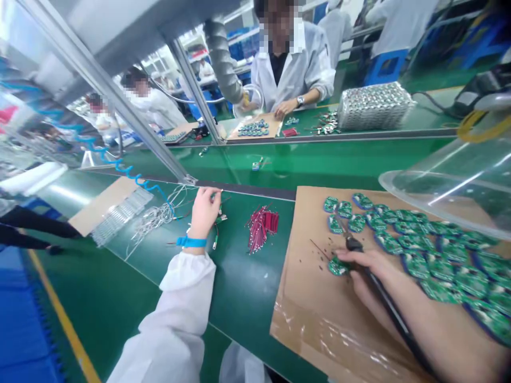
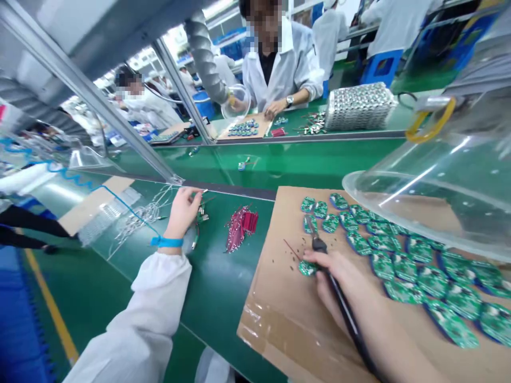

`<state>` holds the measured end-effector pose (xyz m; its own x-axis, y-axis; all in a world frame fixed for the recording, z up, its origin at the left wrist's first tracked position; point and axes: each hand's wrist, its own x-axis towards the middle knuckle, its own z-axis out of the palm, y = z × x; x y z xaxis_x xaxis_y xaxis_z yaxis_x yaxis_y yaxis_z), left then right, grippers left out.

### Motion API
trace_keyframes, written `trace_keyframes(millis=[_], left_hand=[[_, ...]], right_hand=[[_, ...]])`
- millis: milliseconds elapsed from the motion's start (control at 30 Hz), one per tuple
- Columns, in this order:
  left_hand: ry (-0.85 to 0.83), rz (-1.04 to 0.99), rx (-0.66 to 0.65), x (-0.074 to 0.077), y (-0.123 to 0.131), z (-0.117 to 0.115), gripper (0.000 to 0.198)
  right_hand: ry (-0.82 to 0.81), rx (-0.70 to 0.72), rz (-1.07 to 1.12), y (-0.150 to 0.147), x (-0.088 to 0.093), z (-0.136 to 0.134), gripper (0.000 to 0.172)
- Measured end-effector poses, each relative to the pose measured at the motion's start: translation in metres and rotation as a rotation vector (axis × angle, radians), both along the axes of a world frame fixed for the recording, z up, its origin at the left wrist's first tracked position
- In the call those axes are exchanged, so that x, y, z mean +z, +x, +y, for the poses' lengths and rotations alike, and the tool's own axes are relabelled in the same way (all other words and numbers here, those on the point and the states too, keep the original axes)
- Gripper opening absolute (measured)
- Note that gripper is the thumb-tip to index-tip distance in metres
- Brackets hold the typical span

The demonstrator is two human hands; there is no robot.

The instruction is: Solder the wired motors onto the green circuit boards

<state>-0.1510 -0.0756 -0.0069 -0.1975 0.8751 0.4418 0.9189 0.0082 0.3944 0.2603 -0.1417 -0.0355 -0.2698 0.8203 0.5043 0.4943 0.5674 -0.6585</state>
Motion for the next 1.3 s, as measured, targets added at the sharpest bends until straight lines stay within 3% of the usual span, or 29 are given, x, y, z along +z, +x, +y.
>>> trace_keyframes(millis=[67,133,233,333,467,600,700,767,833,900,1000,1133,1300], left_hand=[[-0.058,0.021,0.017,-0.008,-0.031,-0.013,0.018],[-0.106,0.042,0.024,-0.019,-0.046,-0.025,0.017],[-0.137,0.064,0.053,-0.029,-0.047,-0.026,0.022],[-0.165,0.077,0.063,-0.029,-0.037,-0.009,0.023],[-0.199,0.061,0.020,-0.013,-0.025,0.019,0.009],[-0.098,-0.013,-0.027,0.024,-0.014,0.026,0.012],[-0.018,-0.105,-0.107,0.046,0.017,0.014,0.020],[-0.054,-0.178,-0.233,0.047,0.056,-0.002,0.024],[-0.159,-0.264,-0.411,0.038,0.106,-0.020,0.024],[-0.363,-0.502,-0.678,0.025,0.154,-0.039,0.022],[-0.499,-0.475,-0.863,0.009,0.202,-0.062,0.019],[-0.438,-0.349,-0.901,0.000,0.214,-0.078,0.017],[-0.540,-0.531,-0.811,-0.012,0.208,-0.080,0.023]], right_hand=[[0.082,0.073,-0.116,-0.004,-0.015,0.003,0.027],[0.111,0.050,-0.170,-0.004,-0.028,0.003,0.031],[0.120,0.039,-0.189,-0.001,-0.033,0.003,0.033],[0.153,0.058,-0.218,0.000,-0.026,0.001,0.033],[0.176,0.042,-0.267,0.002,-0.022,-0.005,0.034],[0.200,0.045,-0.309,0.006,-0.028,-0.006,0.032],[0.254,0.025,-0.306,0.008,-0.024,-0.006,0.030],[0.221,0.008,-0.285,0.008,-0.017,-0.008,0.028],[0.103,0.029,-0.282,0.008,-0.010,-0.010,0.029],[0.074,-0.019,-0.218,0.008,-0.007,-0.012,0.023],[0.040,-0.025,-0.101,0.011,-0.008,-0.015,0.019],[-0.062,0.028,-0.035,0.011,-0.005,-0.022,0.009],[-0.062,0.055,0.058,0.008,0.004,-0.025,0.007]])
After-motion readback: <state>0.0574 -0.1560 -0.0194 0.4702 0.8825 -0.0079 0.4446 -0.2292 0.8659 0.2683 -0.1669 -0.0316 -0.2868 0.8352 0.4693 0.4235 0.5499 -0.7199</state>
